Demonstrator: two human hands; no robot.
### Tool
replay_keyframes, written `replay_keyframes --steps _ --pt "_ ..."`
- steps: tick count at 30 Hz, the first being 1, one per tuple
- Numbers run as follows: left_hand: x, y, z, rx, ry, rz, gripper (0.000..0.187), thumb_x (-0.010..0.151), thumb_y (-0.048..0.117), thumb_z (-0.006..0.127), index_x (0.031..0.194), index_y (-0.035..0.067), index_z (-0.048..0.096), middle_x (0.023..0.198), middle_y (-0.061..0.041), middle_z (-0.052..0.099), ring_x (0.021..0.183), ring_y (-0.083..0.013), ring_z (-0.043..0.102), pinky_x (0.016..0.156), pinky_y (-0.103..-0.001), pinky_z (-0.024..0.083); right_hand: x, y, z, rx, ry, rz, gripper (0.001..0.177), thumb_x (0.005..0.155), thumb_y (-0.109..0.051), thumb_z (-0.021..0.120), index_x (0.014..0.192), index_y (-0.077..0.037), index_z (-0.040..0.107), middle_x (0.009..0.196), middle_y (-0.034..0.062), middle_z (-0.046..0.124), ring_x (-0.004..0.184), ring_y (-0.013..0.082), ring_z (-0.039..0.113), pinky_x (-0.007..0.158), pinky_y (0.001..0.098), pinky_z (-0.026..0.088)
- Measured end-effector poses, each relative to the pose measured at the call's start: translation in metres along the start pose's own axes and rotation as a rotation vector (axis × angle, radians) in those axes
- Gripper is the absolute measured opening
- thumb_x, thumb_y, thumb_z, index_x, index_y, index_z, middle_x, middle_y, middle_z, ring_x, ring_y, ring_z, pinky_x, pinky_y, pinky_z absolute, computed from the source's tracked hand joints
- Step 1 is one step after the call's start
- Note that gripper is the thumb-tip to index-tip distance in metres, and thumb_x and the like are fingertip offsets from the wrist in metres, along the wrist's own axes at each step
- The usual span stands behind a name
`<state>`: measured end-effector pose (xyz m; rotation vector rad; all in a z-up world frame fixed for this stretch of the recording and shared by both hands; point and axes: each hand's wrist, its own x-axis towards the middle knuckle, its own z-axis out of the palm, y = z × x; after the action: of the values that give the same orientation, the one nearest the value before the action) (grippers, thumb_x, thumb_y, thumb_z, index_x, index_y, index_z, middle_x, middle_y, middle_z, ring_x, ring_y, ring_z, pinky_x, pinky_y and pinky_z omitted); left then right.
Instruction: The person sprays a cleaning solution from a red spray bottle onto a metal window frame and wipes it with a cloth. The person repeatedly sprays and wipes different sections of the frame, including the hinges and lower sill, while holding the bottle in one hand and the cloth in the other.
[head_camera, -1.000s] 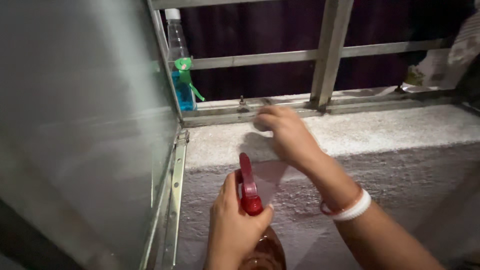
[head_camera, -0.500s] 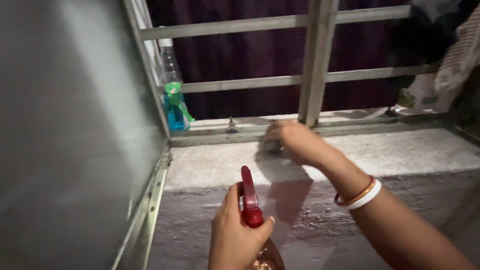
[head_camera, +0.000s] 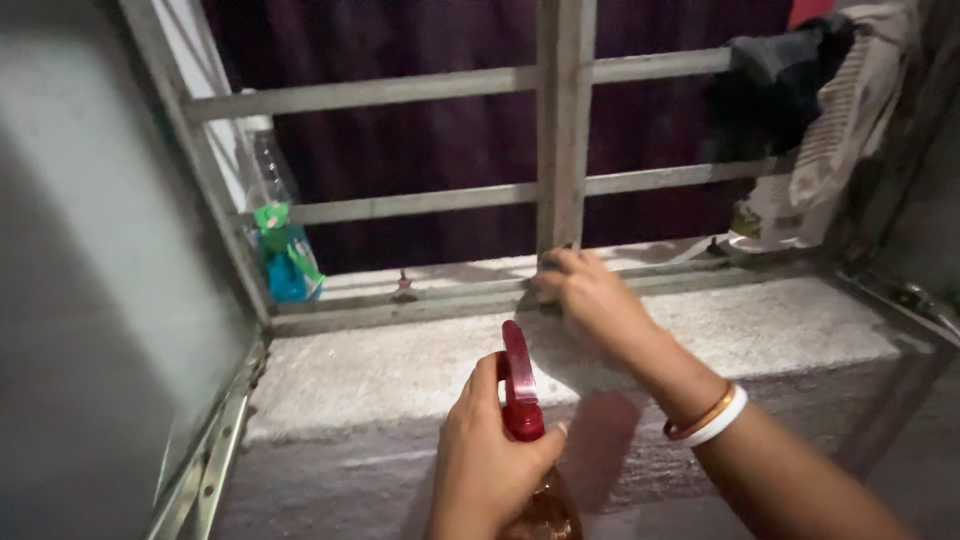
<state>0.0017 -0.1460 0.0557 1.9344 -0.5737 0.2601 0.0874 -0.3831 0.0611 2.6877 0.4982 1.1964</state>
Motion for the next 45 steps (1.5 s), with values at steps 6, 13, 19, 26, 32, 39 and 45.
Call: replay_keyframes --steps 6,13,19,26,32,39,45 --pt "0.014 0.014 0.006 -0.012 -0.028 0.058 0.069 0.061 0.026 0.082 0.124 0.011 0.058 0.100 -0.015 0.073 0.093 -0.0350 0.072 0.081 -0.045 0.056 -0.004 0.013 -0.006 0.150 -0.225 0.130 0.046 0.073 0.004 0.062 0.110 -0.014 0.080 0.126 0.0099 0.072 0.108 0.0307 0.068 0.098 0.0411 0.054" --pt "0.031 0.024 0.014 0.027 -0.092 -0.026 0.075 0.061 0.027 0.080 0.131 0.014 0.056 0.100 -0.014 0.072 0.091 -0.0334 0.073 0.082 -0.043 0.056 0.022 0.035 -0.029 0.217 0.287 0.282 0.039 0.075 -0.017 0.081 0.113 -0.010 0.076 0.127 0.0225 0.065 0.106 0.0407 0.066 0.092 0.0469 0.055" --pt "0.043 0.030 0.025 0.011 -0.109 0.050 0.067 0.061 0.026 0.079 0.123 0.011 0.059 0.100 -0.012 0.071 0.091 -0.0325 0.073 0.082 -0.043 0.055 -0.007 0.029 -0.011 0.324 -0.423 0.360 0.064 0.071 0.004 0.063 0.123 -0.027 0.081 0.123 0.0129 0.075 0.110 0.0326 0.073 0.098 0.0399 0.058" --pt "0.083 0.057 0.032 0.128 -0.131 0.143 0.054 0.061 0.025 0.079 0.107 0.005 0.061 0.096 -0.014 0.070 0.093 -0.0358 0.068 0.083 -0.045 0.053 0.006 0.046 -0.042 0.220 0.268 0.263 0.041 0.068 -0.010 0.078 0.109 -0.012 0.077 0.126 0.0182 0.066 0.105 0.0387 0.064 0.088 0.0441 0.053" --pt "0.092 0.078 0.037 0.179 -0.244 0.037 0.056 0.063 0.023 0.076 0.112 0.005 0.058 0.097 -0.016 0.071 0.094 -0.0349 0.070 0.084 -0.043 0.055 0.009 0.043 -0.047 0.234 0.088 0.245 0.025 0.084 -0.009 0.071 0.108 -0.013 0.075 0.123 0.0111 0.071 0.112 0.0338 0.067 0.095 0.0416 0.056" --pt "0.098 0.081 0.034 0.133 -0.154 0.108 0.057 0.061 0.025 0.078 0.111 0.007 0.059 0.095 -0.015 0.072 0.093 -0.0336 0.071 0.082 -0.043 0.054 0.046 0.053 -0.066 0.126 0.408 0.140 0.047 0.080 -0.008 0.070 0.126 -0.009 0.070 0.133 0.0233 0.061 0.107 0.0406 0.061 0.094 0.0450 0.052" --pt "0.095 0.080 0.029 0.133 -0.127 0.107 0.057 0.061 0.026 0.080 0.110 0.006 0.059 0.093 -0.014 0.070 0.092 -0.0334 0.070 0.082 -0.044 0.053 0.023 0.036 -0.042 0.174 0.278 0.175 0.043 0.080 -0.008 0.070 0.123 -0.009 0.071 0.126 0.0214 0.063 0.106 0.0392 0.062 0.091 0.0430 0.052"
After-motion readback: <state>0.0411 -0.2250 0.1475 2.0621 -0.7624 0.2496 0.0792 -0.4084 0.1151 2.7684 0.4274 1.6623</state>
